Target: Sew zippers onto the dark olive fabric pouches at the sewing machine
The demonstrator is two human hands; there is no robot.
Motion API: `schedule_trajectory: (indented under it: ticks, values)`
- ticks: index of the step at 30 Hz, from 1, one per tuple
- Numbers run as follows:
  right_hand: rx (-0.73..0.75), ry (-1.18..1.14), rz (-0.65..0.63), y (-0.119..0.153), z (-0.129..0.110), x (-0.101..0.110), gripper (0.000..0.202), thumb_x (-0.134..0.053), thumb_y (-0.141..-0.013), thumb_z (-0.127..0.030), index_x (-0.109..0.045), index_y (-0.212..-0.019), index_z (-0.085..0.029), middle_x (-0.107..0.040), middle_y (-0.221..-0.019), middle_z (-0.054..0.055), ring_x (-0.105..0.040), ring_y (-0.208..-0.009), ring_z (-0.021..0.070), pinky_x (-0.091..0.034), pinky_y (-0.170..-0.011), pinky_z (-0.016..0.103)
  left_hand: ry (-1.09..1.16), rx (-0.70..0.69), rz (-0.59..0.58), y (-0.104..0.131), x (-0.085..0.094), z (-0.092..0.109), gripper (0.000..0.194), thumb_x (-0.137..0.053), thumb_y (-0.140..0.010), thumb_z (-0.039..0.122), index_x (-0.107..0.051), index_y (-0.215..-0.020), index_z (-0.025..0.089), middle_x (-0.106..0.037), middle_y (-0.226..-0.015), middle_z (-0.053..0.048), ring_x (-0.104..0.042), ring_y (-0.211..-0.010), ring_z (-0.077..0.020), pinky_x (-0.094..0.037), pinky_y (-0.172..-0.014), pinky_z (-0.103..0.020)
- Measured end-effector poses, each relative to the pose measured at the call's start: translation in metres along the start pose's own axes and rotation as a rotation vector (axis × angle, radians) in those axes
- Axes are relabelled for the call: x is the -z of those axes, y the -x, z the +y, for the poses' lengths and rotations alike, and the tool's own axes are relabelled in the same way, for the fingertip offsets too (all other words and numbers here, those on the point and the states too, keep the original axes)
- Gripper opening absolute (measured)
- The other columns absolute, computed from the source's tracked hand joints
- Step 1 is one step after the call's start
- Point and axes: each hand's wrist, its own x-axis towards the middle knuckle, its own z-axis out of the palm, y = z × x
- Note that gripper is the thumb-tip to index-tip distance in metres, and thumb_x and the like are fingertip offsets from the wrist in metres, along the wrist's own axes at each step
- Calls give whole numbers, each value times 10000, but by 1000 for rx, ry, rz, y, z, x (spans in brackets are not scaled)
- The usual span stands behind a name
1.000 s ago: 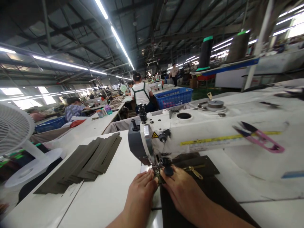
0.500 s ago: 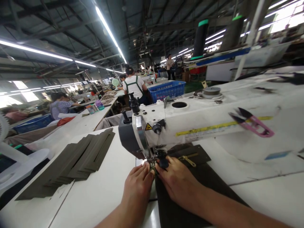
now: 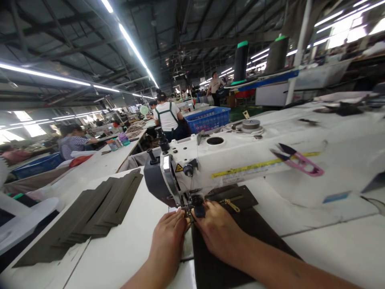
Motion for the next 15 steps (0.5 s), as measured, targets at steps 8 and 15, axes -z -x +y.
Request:
schedule_trajectory:
  ticks: [8, 15]
  values:
    - [7, 29, 27, -1, 1, 3, 344, -390, -851, -117, -572, -1138, -177, -630, -1013, 73, -536, -915, 206, -415, -836, 349, -17, -8, -30, -4, 5, 1, 168, -382, -898, 106, -540, -863, 150, -683, -851, -101, -666, -789, -211, -539, -766, -388]
    - [30, 43, 93, -2, 2, 1, 308, -390, -850, -112, -619, -1047, -175, -639, -953, 70, -533, -871, 208, -414, -815, 348, -2, 35, -13, -8, 6, 2, 172, -412, -902, 160, -540, -787, 166, -681, -798, -84, -664, -764, -216, -541, -752, -391]
